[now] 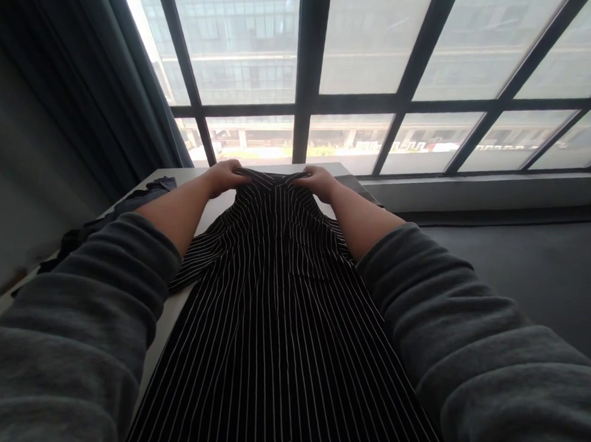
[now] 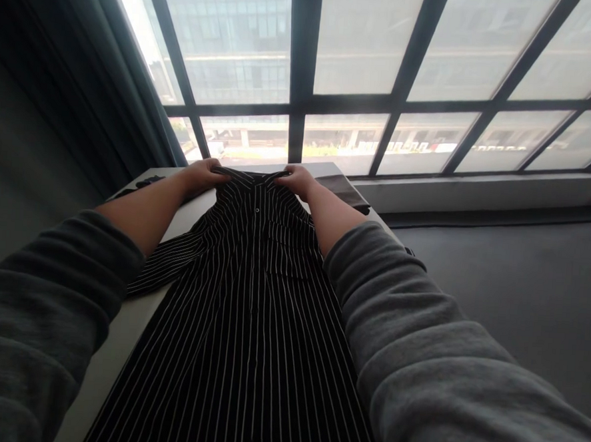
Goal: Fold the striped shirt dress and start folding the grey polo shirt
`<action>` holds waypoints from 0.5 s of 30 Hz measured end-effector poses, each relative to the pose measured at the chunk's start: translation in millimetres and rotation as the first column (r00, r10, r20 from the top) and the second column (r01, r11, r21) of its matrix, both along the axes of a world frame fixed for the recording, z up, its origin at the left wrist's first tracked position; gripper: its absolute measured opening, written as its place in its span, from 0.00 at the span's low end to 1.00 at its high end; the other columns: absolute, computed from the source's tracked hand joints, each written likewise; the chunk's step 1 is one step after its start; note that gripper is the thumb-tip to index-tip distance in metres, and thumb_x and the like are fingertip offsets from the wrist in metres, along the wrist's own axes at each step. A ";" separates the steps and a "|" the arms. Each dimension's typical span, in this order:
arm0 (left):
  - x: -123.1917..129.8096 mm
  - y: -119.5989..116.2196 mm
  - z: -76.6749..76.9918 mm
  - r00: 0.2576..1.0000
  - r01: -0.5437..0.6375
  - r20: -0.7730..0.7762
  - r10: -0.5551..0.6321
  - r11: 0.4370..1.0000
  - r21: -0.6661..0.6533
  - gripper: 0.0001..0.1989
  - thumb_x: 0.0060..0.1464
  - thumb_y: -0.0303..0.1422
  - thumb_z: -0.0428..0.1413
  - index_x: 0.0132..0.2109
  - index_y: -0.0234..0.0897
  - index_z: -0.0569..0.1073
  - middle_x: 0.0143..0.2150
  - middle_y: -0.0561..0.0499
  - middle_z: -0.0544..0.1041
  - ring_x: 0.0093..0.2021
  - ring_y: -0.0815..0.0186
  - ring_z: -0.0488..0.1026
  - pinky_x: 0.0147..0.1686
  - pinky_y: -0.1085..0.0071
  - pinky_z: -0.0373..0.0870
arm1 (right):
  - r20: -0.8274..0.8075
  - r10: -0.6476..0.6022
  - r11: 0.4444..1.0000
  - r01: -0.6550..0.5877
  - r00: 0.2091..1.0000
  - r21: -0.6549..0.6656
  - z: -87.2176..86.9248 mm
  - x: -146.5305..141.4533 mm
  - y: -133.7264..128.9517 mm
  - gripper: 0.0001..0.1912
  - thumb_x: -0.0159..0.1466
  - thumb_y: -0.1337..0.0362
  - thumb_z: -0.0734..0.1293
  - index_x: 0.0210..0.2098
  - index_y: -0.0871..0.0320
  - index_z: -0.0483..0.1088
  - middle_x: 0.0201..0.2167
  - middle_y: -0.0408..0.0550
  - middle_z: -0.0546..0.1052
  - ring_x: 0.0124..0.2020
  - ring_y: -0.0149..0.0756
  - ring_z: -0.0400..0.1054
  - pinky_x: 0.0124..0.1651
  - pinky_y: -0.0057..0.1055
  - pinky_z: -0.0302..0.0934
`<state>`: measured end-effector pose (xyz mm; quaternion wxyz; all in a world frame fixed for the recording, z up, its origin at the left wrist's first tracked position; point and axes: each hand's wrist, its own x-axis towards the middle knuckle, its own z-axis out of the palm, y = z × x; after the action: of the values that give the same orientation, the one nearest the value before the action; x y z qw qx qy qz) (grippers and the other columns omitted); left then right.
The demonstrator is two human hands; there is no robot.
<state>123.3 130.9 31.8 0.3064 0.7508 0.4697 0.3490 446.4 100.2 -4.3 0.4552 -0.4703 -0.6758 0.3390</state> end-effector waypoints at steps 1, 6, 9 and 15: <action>2.2 -1.6 -0.3 0.996 0.032 0.080 -0.027 0.998 -0.056 0.18 0.48 0.30 0.70 0.44 0.37 0.72 0.37 0.48 0.79 0.40 0.60 0.79 0.46 0.60 0.77 | -0.068 0.022 0.999 -0.025 0.997 -0.037 -0.5 0.0 -0.7 0.17 0.62 0.68 0.78 0.47 0.59 0.73 0.35 0.50 0.80 0.35 0.39 0.74 0.41 0.38 0.73; 6.1 -8.5 -1.0 0.969 0.038 0.245 0.018 0.975 -0.220 0.37 0.48 0.19 0.67 0.63 0.40 0.66 0.44 0.45 0.81 0.46 0.57 0.82 0.53 0.55 0.76 | -0.227 0.088 0.966 -0.139 0.970 -0.218 -1.7 1.6 0.5 0.37 0.58 0.79 0.76 0.64 0.56 0.65 0.37 0.47 0.80 0.37 0.40 0.78 0.43 0.39 0.75; 4.7 -12.1 -3.0 0.971 0.045 0.239 0.029 0.954 -0.297 0.38 0.49 0.17 0.65 0.67 0.38 0.66 0.48 0.41 0.82 0.51 0.55 0.81 0.58 0.53 0.74 | -0.232 0.097 0.952 -0.158 0.968 -0.263 -3.2 1.3 2.9 0.32 0.58 0.83 0.73 0.59 0.60 0.71 0.36 0.49 0.80 0.38 0.41 0.78 0.45 0.40 0.76; 4.2 -18.2 -9.4 0.982 0.120 0.184 -0.034 0.870 -0.478 0.26 0.51 0.21 0.66 0.58 0.38 0.78 0.49 0.43 0.84 0.56 0.56 0.80 0.60 0.60 0.74 | -0.216 0.030 0.954 -0.093 0.976 -0.286 -7.0 1.8 7.7 0.24 0.57 0.86 0.72 0.50 0.64 0.76 0.35 0.51 0.81 0.41 0.42 0.78 0.50 0.41 0.76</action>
<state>127.5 112.8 22.4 0.5379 0.6352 0.4842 0.2696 448.2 107.8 -11.3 0.4376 -0.4732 -0.5806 0.4975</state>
